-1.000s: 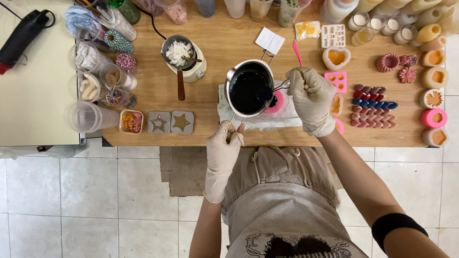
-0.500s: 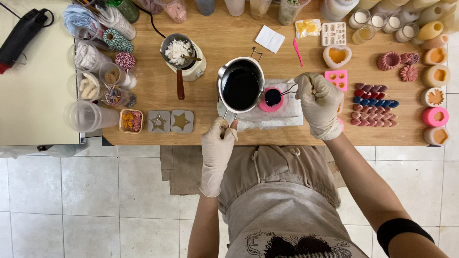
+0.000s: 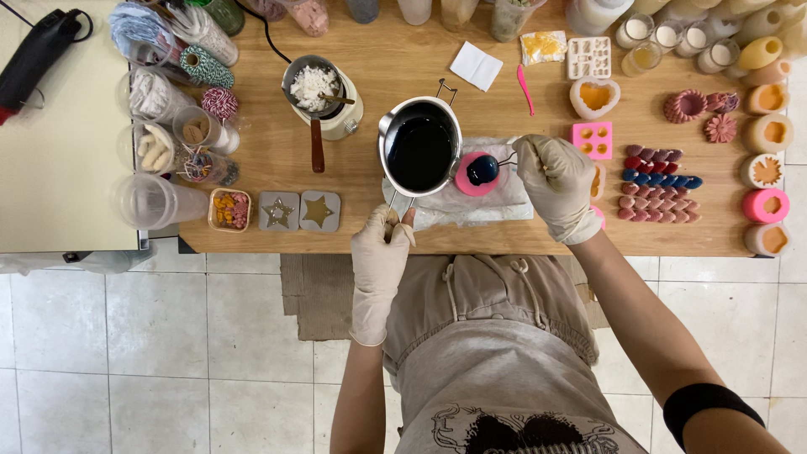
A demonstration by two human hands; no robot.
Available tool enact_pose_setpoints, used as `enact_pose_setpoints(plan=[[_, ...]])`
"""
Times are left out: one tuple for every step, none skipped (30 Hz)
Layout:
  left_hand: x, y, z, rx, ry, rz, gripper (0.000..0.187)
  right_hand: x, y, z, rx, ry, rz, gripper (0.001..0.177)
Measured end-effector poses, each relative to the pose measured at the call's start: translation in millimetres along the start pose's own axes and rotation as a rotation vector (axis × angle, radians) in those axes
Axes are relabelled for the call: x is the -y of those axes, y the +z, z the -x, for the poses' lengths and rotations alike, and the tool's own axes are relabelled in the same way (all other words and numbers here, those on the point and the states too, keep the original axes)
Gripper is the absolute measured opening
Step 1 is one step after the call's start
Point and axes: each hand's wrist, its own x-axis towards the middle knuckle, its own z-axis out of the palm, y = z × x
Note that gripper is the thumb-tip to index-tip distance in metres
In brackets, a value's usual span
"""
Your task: The person uses a spoon to transfer dark wax from a pot into a small mold, then demolds a set of finished flower-shaped candles by hand.
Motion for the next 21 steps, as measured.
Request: enact_pose_setpoints(plan=[[0.2,-0.1,0.2,-0.001,-0.001,0.000,0.018,-0.3,-0.2,0.2,0.001,0.000,-0.001,0.017],[-0.3,-0.1,0.2,-0.006,0.012,-0.027,0.018,-0.5,-0.8,0.2,0.006,-0.020,0.024,0.018],[-1.0,0.1,-0.1,-0.011,0.026,-0.053,0.019,-0.4,-1.2,0.2,0.011,-0.040,0.049,0.018],[-2.4,-0.3,-0.1,-0.012,0.025,-0.053,0.019,-0.2,-1.7,0.0,0.012,-0.041,0.049,0.018],[-4.3,-1.0,0.2,-0.015,-0.021,-0.113,0.019,-0.1,-2.8,-0.3,0.021,-0.063,0.049,0.017],[-6.1,-1.4,0.4,-0.018,-0.067,-0.174,0.020,0.1,-3.8,-0.8,0.029,-0.085,0.048,0.015],[-7.5,-1.8,0.1,-0.019,-0.067,-0.173,0.020,0.3,-4.5,-1.7,0.030,-0.086,0.048,0.015],[-8.6,-2.3,-0.1,-0.011,-0.076,-0.168,0.020,0.3,-5.4,-2.7,0.040,-0.143,0.062,0.015],[-9.3,-2.4,-0.1,-0.002,-0.085,-0.162,0.019,0.3,-6.5,-3.5,0.050,-0.200,0.075,0.015],[-9.8,-2.4,-0.1,-0.002,-0.085,-0.162,0.019,0.5,-7.8,-4.0,0.051,-0.200,0.075,0.015],[-9.9,-2.7,0.2,-0.005,-0.078,-0.157,0.018,0.9,-9.1,-4.3,0.063,-0.208,0.094,0.015],[-9.8,-2.8,0.6,-0.007,-0.070,-0.152,0.017,1.5,-9.9,-4.5,0.075,-0.215,0.112,0.015],[-9.3,-2.5,0.6,-0.008,-0.070,-0.152,0.017,1.7,-9.7,-5.0,0.076,-0.216,0.112,0.015],[-8.7,-2.2,0.7,-0.007,-0.058,-0.141,0.018,2.0,-9.3,-5.4,0.068,-0.209,0.109,0.014],[-8.2,-1.9,0.9,-0.005,-0.047,-0.130,0.018,2.6,-9.1,-5.6,0.061,-0.202,0.106,0.014],[-8.0,-1.7,1.0,-0.006,-0.047,-0.129,0.018,3.4,-8.8,-5.7,0.062,-0.202,0.106,0.014],[-8.0,-1.4,0.7,-0.005,-0.083,-0.138,0.018,4.6,-8.4,-5.8,0.033,-0.125,0.069,0.012],[-8.2,-1.4,0.5,-0.004,-0.119,-0.148,0.019,5.9,-8.1,-6.0,0.004,-0.047,0.032,0.012],[-8.3,-1.7,0.5,-0.005,-0.119,-0.147,0.019,7.3,-8.0,-6.4,0.004,-0.047,0.032,0.012],[-8.2,-2.0,0.7,0.004,-0.108,-0.130,0.018,8.7,-8.0,-7.1,0.000,0.057,-0.038,0.009],[-7.7,-2.2,0.6,0.013,-0.096,-0.114,0.018,9.6,-8.1,-8.1,-0.005,0.161,-0.109,0.010]])
